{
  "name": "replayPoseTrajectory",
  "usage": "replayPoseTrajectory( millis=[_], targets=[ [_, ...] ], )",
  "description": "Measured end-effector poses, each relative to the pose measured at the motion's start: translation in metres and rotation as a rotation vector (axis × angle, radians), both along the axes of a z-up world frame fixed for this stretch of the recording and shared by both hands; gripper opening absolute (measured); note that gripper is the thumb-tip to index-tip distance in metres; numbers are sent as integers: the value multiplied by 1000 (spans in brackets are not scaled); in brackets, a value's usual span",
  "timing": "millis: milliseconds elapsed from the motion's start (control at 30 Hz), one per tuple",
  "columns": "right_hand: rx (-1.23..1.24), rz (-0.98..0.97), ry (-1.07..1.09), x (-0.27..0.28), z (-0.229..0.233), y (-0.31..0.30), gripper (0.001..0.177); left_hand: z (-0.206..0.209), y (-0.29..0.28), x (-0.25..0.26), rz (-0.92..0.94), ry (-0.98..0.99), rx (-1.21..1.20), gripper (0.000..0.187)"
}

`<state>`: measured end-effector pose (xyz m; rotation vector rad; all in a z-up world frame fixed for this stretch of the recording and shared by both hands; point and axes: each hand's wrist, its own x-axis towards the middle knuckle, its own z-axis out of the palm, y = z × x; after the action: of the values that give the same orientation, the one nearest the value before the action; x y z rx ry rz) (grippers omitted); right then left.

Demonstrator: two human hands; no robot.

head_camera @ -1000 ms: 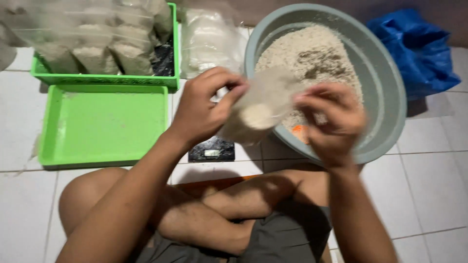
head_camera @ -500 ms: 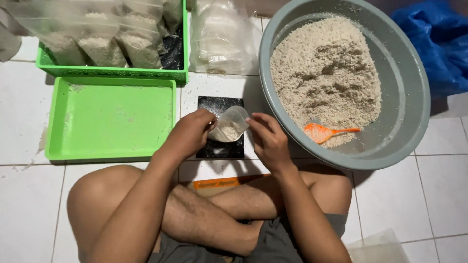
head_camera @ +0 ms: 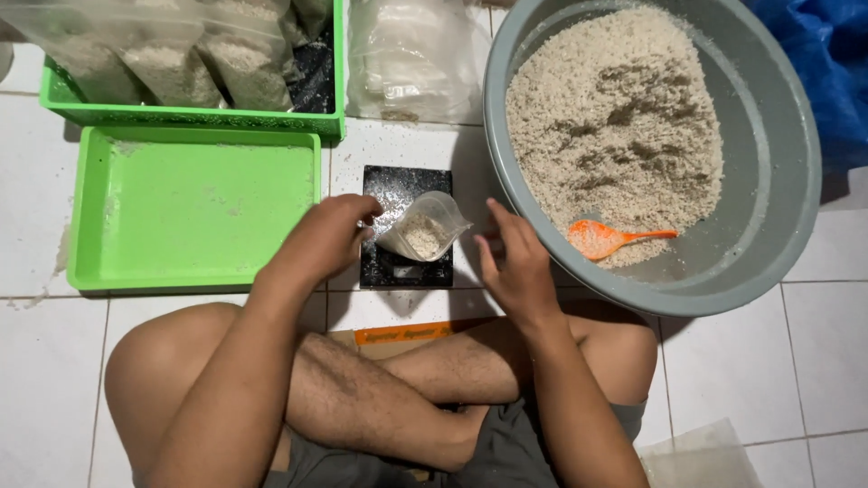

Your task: Packaging grains into small plastic bags by scooping from a large basin, weighing on a digital scale, and organizing them in a tray.

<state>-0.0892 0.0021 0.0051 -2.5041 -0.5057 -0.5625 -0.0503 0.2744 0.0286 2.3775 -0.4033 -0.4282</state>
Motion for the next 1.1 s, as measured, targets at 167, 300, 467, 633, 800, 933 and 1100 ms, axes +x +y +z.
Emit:
replayPoseTrajectory(
  millis=[167, 300, 467, 633, 800, 933, 1100],
  targets=[
    [91, -126, -95, -9, 52, -22, 38, 1, 10, 9, 125, 75, 50, 21],
    [24, -238, -56, 7, 103, -85, 34, -13, 18, 17, 166, 177, 166, 39],
    [-407, -297, 487, 74, 71, -213, 34, -42, 34, 24, -50, 300, 353, 56],
    [-887, -333, 1011, 106, 5, -285, 53, -36, 20, 40, -80, 507, 539, 66],
    [-1133, -128, 1132, 100, -36, -272, 52, -51, 24, 49, -140, 448, 672, 47],
    [-995, -172, 1243, 99, -27, -264, 37, -55, 22, 48, -83, 501, 681, 58],
    [-963, -370, 1034, 105, 1, -261, 27, -69, 23, 49, -57, 583, 741, 67]
  ],
)
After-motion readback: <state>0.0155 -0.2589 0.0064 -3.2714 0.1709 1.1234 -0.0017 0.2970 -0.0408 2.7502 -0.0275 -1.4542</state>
